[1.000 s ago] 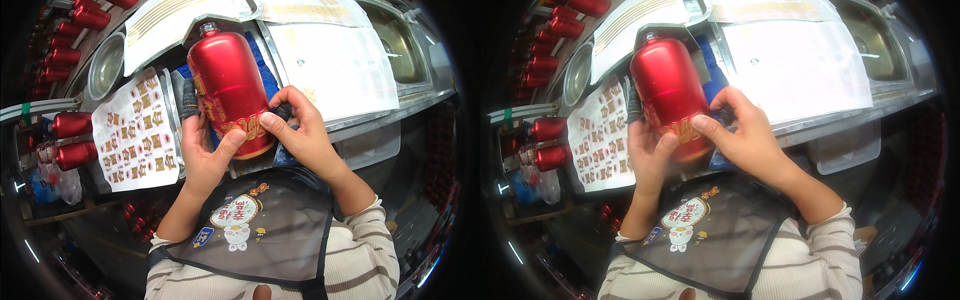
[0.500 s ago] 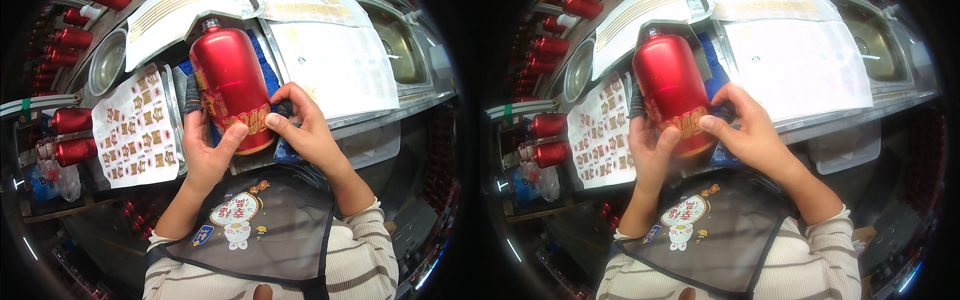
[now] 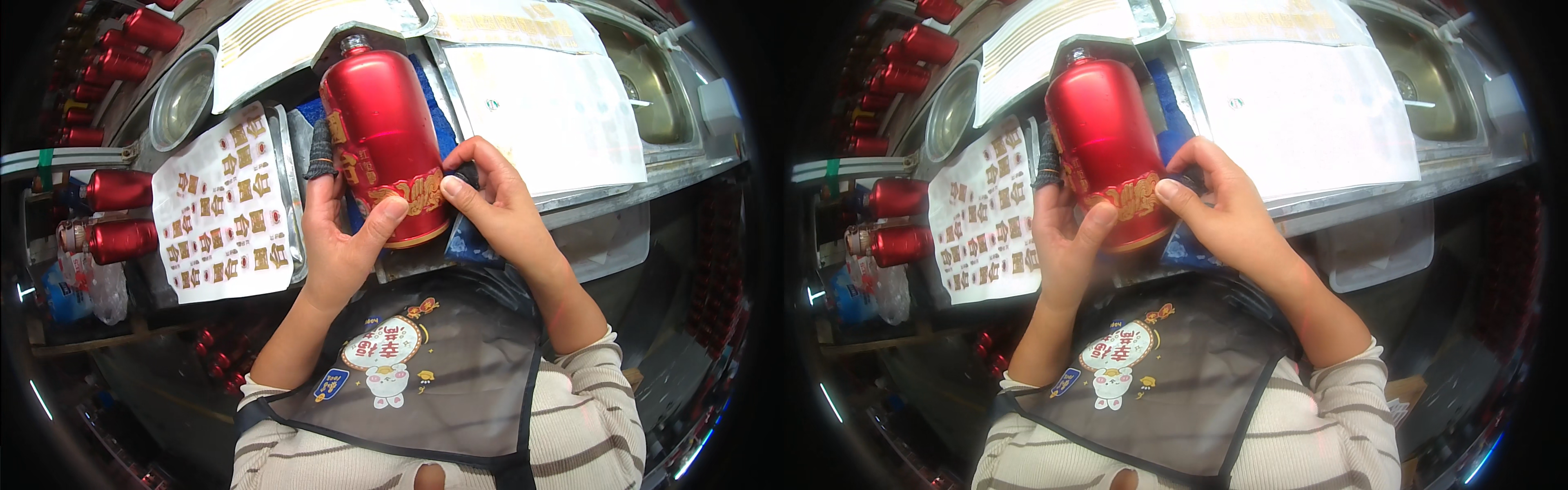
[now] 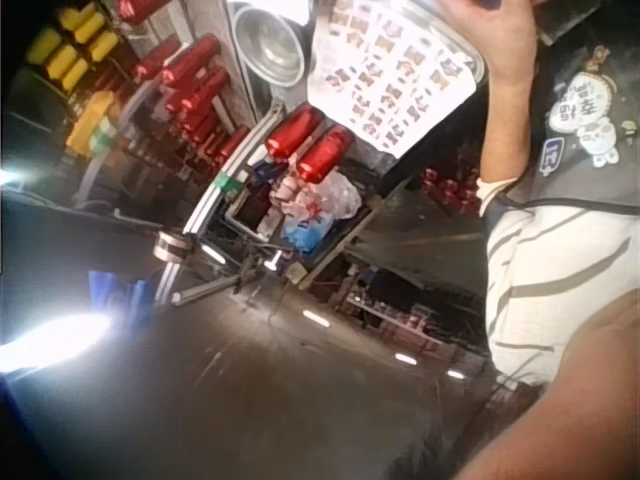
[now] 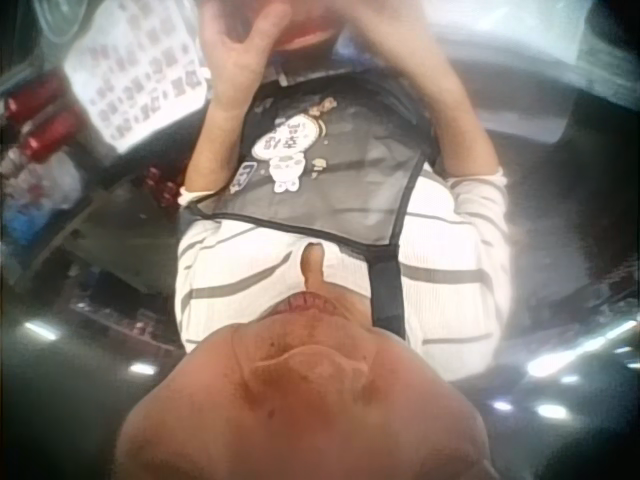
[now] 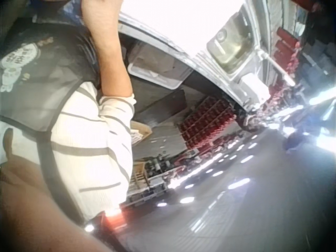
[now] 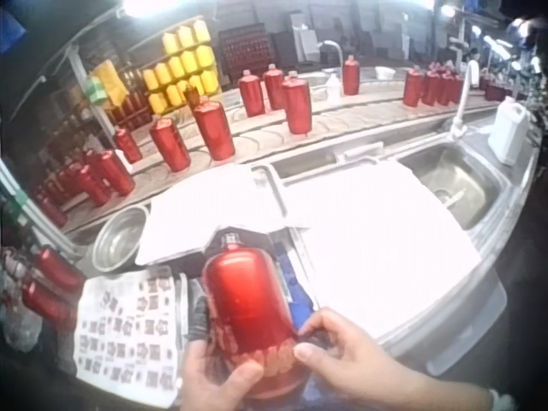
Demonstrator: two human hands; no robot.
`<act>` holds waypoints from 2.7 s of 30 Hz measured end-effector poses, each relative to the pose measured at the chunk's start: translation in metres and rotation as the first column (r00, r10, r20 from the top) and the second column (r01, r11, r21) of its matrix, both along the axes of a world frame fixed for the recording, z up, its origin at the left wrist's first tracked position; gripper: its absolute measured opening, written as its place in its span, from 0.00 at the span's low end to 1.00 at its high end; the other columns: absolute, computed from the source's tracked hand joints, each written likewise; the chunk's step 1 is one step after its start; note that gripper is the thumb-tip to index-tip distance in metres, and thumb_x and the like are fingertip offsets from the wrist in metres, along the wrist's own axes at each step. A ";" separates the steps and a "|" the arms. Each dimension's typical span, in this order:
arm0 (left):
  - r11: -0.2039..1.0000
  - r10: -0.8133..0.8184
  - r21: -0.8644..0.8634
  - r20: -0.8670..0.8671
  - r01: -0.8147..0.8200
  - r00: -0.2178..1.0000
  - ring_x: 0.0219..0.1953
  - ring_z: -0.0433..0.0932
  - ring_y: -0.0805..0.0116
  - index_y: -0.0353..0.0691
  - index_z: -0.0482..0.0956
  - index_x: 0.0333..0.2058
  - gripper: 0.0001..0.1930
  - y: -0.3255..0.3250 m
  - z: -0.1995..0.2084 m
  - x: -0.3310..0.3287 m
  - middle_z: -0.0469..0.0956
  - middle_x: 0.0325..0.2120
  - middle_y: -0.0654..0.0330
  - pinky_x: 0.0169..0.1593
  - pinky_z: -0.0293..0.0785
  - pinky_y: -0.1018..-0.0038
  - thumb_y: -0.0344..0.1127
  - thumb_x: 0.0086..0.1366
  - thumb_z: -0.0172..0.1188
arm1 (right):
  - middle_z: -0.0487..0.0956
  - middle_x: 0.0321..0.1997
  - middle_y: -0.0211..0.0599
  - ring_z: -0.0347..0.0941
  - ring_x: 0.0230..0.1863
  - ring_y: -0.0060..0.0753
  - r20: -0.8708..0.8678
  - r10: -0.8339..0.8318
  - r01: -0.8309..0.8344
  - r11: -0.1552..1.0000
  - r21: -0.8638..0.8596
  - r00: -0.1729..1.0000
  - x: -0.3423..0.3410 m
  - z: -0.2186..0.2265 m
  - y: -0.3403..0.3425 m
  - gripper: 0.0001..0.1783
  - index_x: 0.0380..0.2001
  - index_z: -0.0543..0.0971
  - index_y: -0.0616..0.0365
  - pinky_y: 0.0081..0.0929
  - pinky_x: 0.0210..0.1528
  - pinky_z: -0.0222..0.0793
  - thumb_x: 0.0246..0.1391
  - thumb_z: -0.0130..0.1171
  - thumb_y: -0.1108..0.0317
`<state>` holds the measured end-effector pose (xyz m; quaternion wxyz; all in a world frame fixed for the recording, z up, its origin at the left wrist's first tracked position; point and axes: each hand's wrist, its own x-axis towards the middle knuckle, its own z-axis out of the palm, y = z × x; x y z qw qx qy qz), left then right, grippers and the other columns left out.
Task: The person applies gold stickers to red cylindrical bottles. They peel each sticker from a sheet, align it on the bottle surface, and smooth it down with their fingers. The person handles multiple bottles one at a time, rotating them to apply labels to different sides.
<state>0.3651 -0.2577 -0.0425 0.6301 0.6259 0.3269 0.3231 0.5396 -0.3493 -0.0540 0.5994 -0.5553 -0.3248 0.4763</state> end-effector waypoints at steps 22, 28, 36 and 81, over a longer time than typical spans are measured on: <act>0.929 0.047 0.359 -0.355 0.090 0.934 0.62 0.70 0.54 0.37 0.71 0.57 0.41 -0.008 -0.013 -0.003 0.76 0.53 0.53 0.70 0.31 0.38 0.47 0.46 0.77 | 0.76 0.36 0.44 0.76 0.33 0.41 0.634 -0.186 -0.007 0.957 0.288 0.751 -0.029 0.052 0.001 0.16 0.42 0.73 0.62 0.31 0.38 0.73 0.48 0.62 0.77; 0.765 0.146 0.637 -0.311 0.092 0.939 0.63 0.69 0.55 0.35 0.67 0.60 0.47 -0.008 -0.008 -0.001 0.75 0.55 0.52 0.70 0.28 0.40 0.48 0.44 0.78 | 0.78 0.34 0.41 0.76 0.33 0.33 0.640 -0.244 0.188 0.970 0.156 0.729 -0.017 0.042 -0.003 0.11 0.40 0.74 0.63 0.27 0.36 0.72 0.53 0.61 0.76; 0.923 -0.009 0.353 -0.377 0.153 0.926 0.57 0.75 0.54 0.34 0.58 0.64 0.54 0.006 -0.014 -0.010 0.77 0.53 0.55 0.69 0.31 0.44 0.49 0.44 0.79 | 0.78 0.36 0.32 0.74 0.36 0.22 0.422 -0.340 0.261 0.936 0.235 0.841 -0.016 0.036 -0.011 0.12 0.40 0.76 0.63 0.19 0.41 0.70 0.53 0.66 0.74; 0.617 0.191 0.787 -0.189 0.032 0.963 0.70 0.57 0.42 0.42 0.76 0.59 0.40 -0.006 -0.025 -0.019 0.61 0.67 0.46 0.69 0.32 0.40 0.41 0.43 0.75 | 0.78 0.33 0.37 0.74 0.31 0.37 0.801 -0.197 -0.207 0.906 0.369 0.565 -0.024 0.038 -0.028 0.21 0.38 0.85 0.56 0.27 0.35 0.71 0.37 0.73 0.83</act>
